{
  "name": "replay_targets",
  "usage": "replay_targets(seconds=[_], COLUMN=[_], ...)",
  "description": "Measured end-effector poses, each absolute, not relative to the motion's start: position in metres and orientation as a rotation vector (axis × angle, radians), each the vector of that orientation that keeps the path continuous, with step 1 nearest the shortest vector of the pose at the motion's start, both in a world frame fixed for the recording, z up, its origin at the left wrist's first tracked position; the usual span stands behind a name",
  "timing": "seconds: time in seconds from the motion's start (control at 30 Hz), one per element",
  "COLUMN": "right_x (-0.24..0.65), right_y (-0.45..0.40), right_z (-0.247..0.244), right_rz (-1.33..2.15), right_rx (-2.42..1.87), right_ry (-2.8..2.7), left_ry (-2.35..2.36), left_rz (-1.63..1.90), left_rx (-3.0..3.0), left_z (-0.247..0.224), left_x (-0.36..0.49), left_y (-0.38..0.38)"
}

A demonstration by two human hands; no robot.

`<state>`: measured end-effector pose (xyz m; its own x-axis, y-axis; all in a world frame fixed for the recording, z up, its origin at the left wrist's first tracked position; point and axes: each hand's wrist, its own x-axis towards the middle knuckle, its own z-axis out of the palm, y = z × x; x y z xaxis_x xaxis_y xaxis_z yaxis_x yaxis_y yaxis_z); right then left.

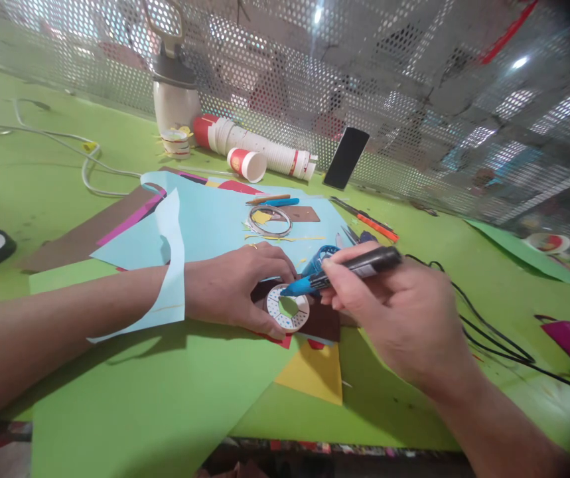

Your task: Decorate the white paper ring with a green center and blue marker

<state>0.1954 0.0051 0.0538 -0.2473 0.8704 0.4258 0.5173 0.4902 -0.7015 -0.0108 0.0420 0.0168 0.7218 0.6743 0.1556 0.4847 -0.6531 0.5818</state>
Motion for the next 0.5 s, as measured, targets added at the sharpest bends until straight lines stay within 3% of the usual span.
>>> replay_targets(seconds=[0.13, 0.5], right_x=[0.1987, 0.1996], right_y=[0.0051, 0.0100], right_z=[0.0597, 0.0572], right_rz=[0.372, 0.461], right_rx=[-1.140, -1.155], right_ry=[-1.762, -1.912], left_ry=[0.856, 0.871], left_rz=[0.504, 0.519], left_rx=[2.398, 2.419], left_z=[0.0174, 0.0168], left_x=[-0.0116, -0.0106], left_y=[0.0414, 0.0411])
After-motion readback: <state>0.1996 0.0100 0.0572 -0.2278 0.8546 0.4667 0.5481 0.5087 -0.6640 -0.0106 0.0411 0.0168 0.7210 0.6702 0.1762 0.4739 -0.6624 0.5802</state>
